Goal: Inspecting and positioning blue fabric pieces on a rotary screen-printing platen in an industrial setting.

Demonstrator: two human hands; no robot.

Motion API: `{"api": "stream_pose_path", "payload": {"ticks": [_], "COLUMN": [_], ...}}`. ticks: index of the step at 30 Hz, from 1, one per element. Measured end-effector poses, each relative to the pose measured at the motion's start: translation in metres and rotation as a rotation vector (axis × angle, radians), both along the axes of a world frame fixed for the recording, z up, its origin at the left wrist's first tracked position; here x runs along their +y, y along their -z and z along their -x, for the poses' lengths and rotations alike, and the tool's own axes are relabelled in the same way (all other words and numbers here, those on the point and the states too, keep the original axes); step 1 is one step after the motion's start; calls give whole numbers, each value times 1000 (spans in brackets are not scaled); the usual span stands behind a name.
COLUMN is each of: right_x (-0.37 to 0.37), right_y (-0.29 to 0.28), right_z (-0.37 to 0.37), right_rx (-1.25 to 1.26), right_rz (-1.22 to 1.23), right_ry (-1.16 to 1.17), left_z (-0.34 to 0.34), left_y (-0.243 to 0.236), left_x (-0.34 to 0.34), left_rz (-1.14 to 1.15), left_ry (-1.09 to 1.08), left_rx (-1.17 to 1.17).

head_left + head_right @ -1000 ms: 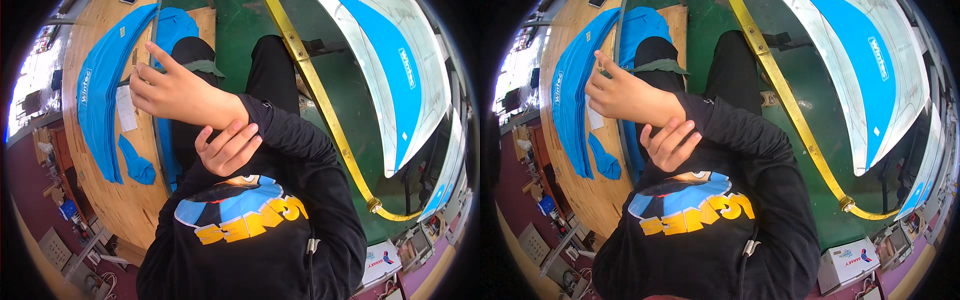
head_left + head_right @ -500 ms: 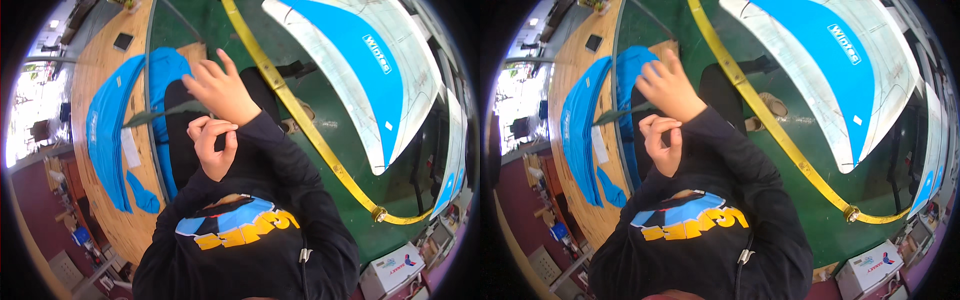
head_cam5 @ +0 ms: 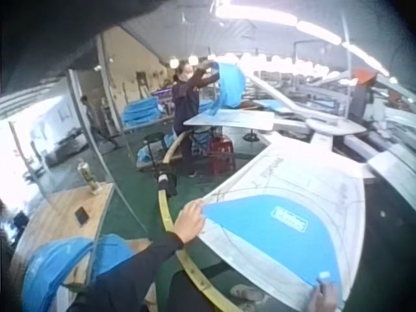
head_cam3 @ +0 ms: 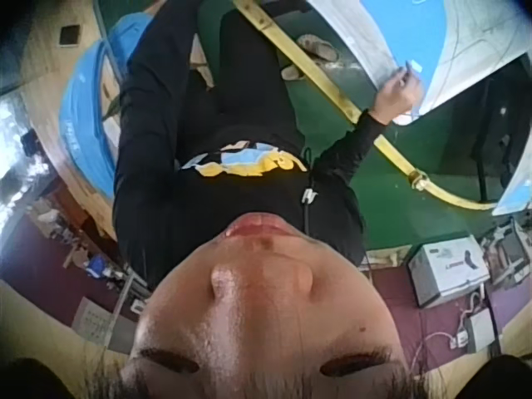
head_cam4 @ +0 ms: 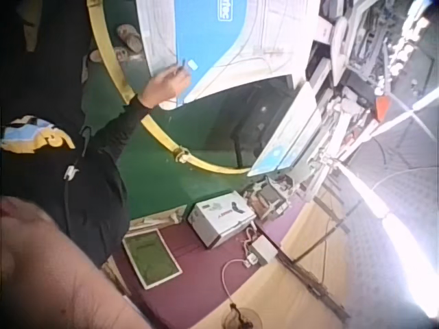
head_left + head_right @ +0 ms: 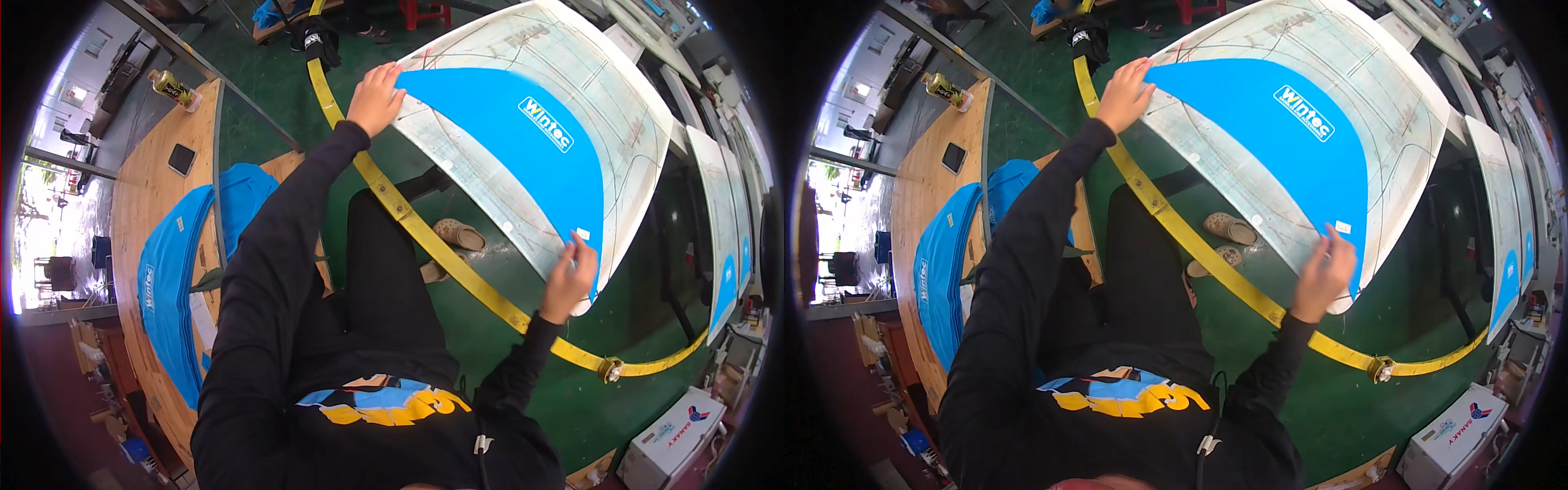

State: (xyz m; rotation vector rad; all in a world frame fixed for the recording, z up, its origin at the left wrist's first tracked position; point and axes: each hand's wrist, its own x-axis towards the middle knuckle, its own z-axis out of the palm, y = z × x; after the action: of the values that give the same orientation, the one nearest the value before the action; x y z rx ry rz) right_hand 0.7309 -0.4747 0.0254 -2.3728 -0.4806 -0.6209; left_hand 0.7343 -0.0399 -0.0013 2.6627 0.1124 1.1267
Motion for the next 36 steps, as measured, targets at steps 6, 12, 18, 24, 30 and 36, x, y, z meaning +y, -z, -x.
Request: {"api": "stream_pose_path", "payload": {"ticks": [6,12,18,24,30,36], "right_x": [-52,-54,-65,-1,99,137], "right_y": [11,3,18,-2,-64,-79], "right_z": [-8,-21,-24,-24,5,24], "right_rx": [-7,155,5,138,237,315], "right_rz": [311,226,139,-393,-749,-797], "right_ry": [323,392,307,-72,-587,-806], "left_z": [-38,-42,-56,-34,44,114], "left_y": [18,-5,-8,-22,-81,-98], "left_x": [17,3,-14,-39,-171,-195], "left_rz": [-36,97,148,531,931,794], "left_ry": [-205,-264,-352,14,490,585], "left_rx": [240,230,385,270,301,79]}}
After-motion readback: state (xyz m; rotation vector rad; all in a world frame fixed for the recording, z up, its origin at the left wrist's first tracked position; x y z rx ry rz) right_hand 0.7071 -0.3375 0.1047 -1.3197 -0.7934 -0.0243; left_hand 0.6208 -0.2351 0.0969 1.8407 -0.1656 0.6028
